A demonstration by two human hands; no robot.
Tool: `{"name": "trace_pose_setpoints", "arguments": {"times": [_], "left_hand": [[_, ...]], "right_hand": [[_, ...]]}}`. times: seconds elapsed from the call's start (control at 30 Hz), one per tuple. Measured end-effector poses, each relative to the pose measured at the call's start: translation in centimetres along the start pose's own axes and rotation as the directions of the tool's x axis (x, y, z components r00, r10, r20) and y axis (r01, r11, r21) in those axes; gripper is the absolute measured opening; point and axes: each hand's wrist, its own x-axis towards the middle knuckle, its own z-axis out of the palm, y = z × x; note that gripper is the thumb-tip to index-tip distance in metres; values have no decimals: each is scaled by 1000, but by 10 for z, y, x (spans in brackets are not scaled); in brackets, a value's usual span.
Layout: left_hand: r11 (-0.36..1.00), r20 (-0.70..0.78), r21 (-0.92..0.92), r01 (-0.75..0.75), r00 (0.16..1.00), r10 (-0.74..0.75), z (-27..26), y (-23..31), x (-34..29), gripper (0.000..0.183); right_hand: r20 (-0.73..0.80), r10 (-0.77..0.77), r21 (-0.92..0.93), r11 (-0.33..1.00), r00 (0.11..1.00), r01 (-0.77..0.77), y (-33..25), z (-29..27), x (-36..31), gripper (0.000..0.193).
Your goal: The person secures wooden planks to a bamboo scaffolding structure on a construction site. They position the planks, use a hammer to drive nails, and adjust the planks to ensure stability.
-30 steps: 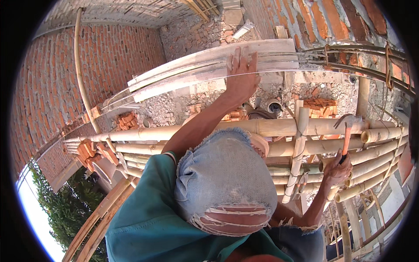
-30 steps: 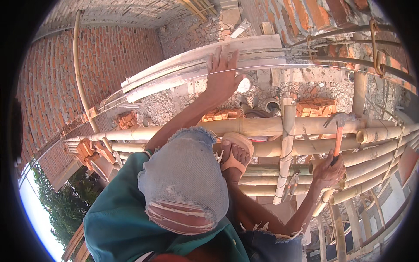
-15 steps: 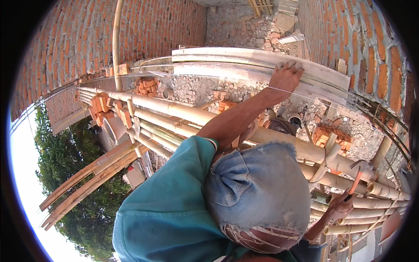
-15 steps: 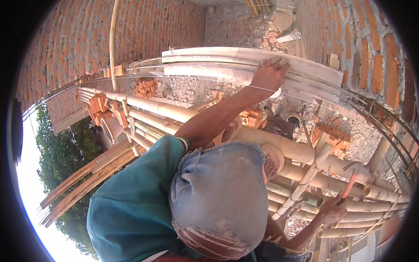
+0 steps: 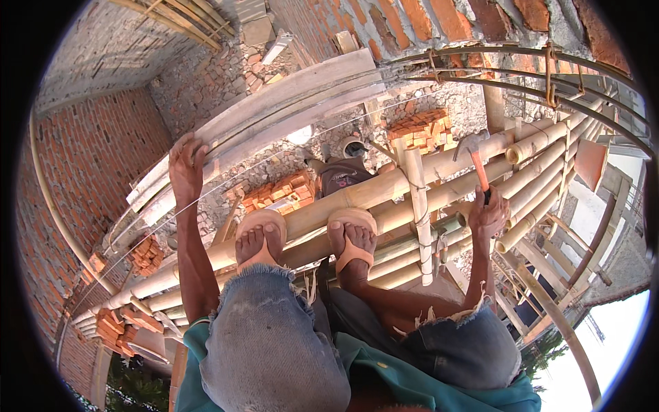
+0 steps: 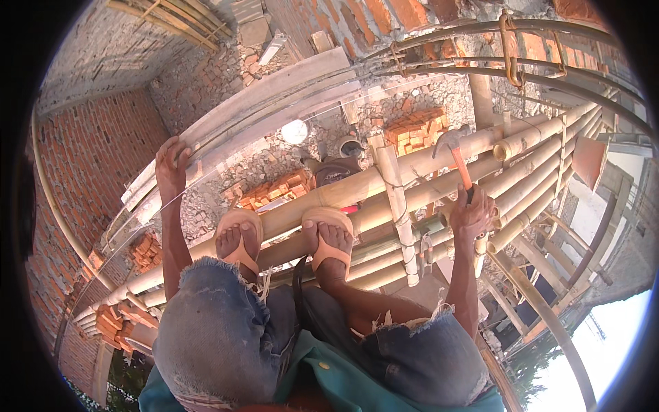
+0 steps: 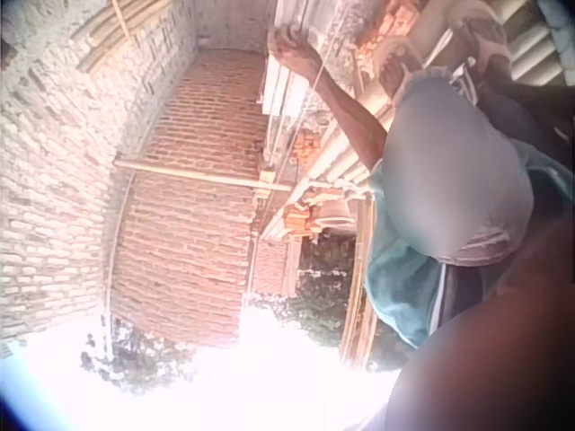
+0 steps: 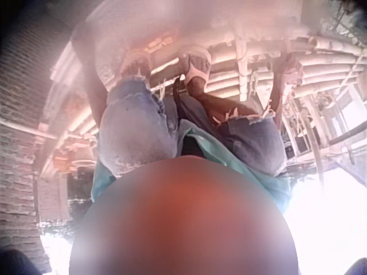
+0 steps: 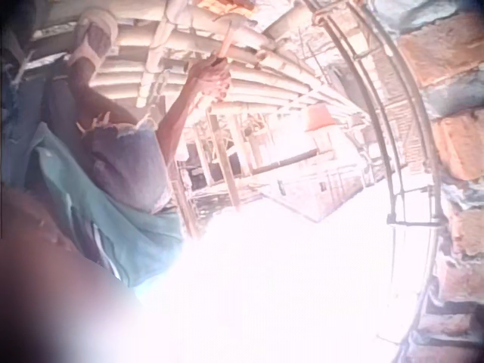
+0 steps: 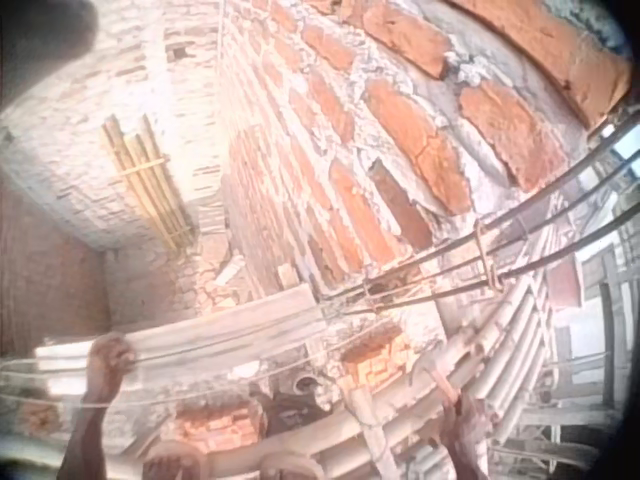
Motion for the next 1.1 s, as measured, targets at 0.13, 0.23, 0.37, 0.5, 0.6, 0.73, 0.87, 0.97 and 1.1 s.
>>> {"name": "trace_pose_setpoints", "arguments": {"times": [0.13, 0.23, 0.37, 0.5, 0.6, 0.73, 0.87, 0.97, 1.1], "left_hand": [[998, 49, 48, -37, 998, 34, -3, -13, -3, 23], [998, 35, 32, -62, 998, 61, -4, -9, -1, 20], [995, 24, 42, -87, 996, 86, -7, -4, 0, 18], [995, -5, 56, -81, 997, 81, 1, -5, -2, 17], [996, -68, 38, -79, 994, 82, 3, -8, -8, 16], [986, 15, 166, 19, 1000, -22, 6, -9, -15, 16], [989, -58, 146, 31, 998, -23, 17, -14, -18, 21], [988, -61, 147, 54, 997, -46, 22, -16, -21, 23], [989, -107, 149, 5, 994, 11, 24, -19, -23, 24]], "right_hand": [[37, 20, -11, 1000, 999, -19, -7, -3, 2, 33], [61, 46, -29, 999, 997, -44, -9, -4, 3, 33], [19, -41, -37, 998, 999, 41, -5, -4, 1, 31], [25, -23, -20, 1000, 999, 23, 0, 2, 2, 32], [45, -12, -82, 997, 999, 16, 2, 4, 3, 36], [93, -40, -94, 994, 995, 49, 10, 7, 6, 49], [97, -21, -137, 990, 995, 35, 18, 14, 8, 52], [150, 4, -180, 983, 989, 23, 23, 15, 10, 53], [255, 27, -194, 981, 967, 24, 21, 11, 15, 53]]}}
